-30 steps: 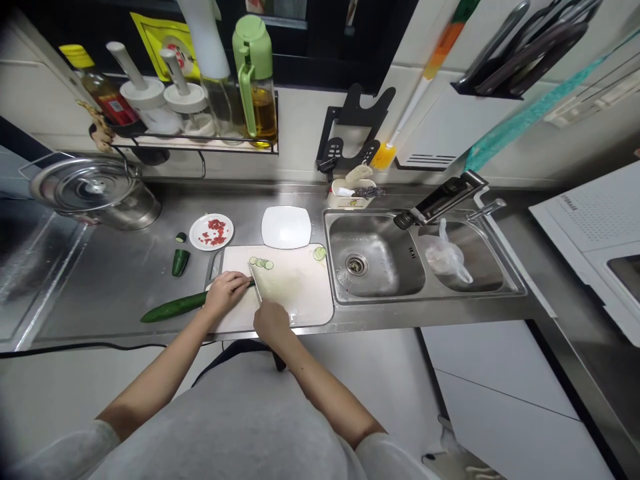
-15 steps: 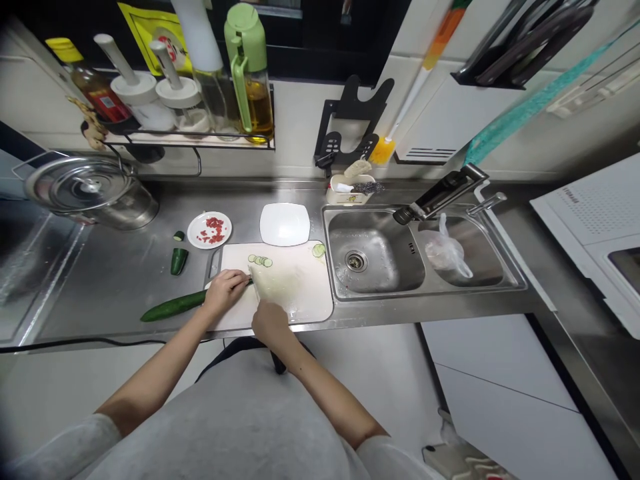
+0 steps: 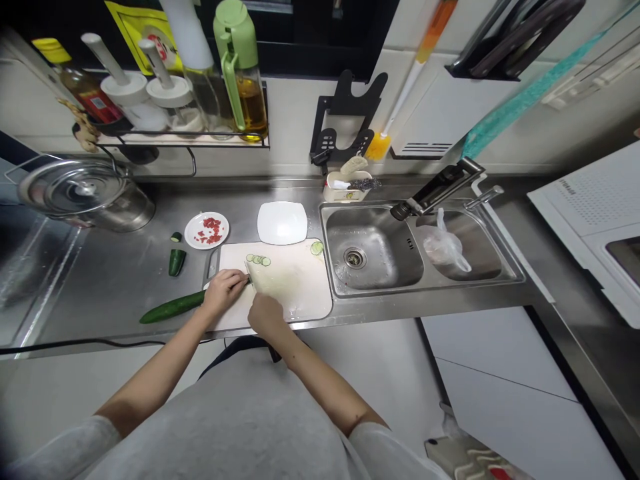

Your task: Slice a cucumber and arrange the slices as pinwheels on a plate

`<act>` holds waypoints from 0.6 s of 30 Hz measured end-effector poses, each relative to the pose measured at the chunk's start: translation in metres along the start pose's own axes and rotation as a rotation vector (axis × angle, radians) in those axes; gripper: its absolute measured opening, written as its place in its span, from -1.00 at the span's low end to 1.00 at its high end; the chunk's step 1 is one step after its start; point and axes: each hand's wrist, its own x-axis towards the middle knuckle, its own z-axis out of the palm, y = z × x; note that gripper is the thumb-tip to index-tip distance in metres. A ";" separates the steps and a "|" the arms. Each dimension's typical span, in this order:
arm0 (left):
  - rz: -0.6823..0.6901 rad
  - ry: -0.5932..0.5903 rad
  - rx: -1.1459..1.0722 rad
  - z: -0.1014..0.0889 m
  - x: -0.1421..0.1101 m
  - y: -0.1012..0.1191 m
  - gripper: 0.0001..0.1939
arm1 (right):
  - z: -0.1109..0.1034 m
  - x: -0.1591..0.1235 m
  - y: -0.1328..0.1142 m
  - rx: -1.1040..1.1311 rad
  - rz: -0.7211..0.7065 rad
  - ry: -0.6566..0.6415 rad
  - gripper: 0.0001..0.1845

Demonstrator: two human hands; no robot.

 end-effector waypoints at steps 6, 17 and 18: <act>-0.001 -0.009 0.011 0.000 0.000 -0.001 -0.74 | 0.000 0.005 -0.001 0.011 -0.006 0.007 -0.67; -0.009 -0.015 -0.004 0.001 0.001 -0.002 -0.75 | 0.006 0.022 -0.004 0.035 0.014 0.024 -0.67; -0.010 -0.014 -0.006 0.001 0.001 -0.002 -0.75 | 0.007 0.024 -0.004 0.037 0.011 0.028 -0.67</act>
